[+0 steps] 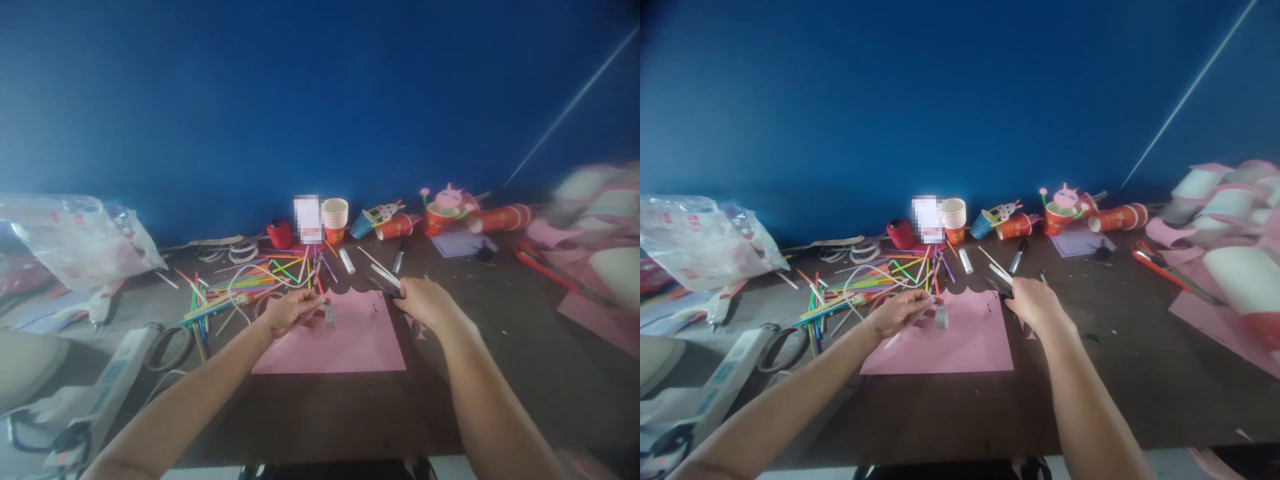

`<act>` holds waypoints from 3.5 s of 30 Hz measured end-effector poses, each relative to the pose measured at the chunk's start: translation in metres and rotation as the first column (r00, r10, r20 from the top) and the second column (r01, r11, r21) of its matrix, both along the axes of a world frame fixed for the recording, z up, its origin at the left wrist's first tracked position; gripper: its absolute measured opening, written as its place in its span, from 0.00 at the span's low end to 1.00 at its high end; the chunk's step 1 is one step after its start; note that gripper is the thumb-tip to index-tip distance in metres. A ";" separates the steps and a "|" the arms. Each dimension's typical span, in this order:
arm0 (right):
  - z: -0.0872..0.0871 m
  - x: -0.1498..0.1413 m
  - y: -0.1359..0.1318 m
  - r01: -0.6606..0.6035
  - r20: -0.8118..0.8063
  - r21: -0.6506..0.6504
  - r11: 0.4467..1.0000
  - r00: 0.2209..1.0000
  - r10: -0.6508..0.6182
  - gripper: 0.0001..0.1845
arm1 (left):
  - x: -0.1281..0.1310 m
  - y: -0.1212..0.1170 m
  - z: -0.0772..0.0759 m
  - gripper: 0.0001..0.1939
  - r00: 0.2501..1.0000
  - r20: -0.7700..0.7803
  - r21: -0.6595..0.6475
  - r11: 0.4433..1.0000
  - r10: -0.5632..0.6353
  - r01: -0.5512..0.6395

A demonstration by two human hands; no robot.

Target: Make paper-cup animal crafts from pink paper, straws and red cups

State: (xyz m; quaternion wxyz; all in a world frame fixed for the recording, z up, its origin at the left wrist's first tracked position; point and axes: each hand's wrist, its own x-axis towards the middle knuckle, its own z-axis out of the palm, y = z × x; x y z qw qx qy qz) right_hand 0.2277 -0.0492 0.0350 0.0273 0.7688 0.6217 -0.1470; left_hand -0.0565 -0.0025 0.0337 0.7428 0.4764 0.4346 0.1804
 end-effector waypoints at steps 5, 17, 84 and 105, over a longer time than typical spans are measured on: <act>0.000 -0.007 0.001 -0.016 0.042 -0.058 0.998 0.999 0.018 0.09 | 0.002 -0.002 -0.008 0.15 0.998 0.062 0.038 0.999 0.022 -0.025; -0.009 -0.010 -0.001 -0.093 0.066 -0.014 0.996 0.993 0.094 0.11 | 0.006 0.000 -0.019 0.15 0.978 0.177 -0.028 0.994 0.108 -0.105; -0.030 -0.120 0.002 0.448 -0.989 0.138 0.883 0.111 0.098 0.15 | 0.021 -0.036 -0.038 0.15 0.976 0.217 0.118 0.991 0.035 -0.062; -0.047 -0.110 0.017 0.345 -1.000 0.023 0.938 0.026 0.015 0.21 | 0.023 -0.036 -0.049 0.24 0.992 0.121 -0.047 0.999 0.016 -0.011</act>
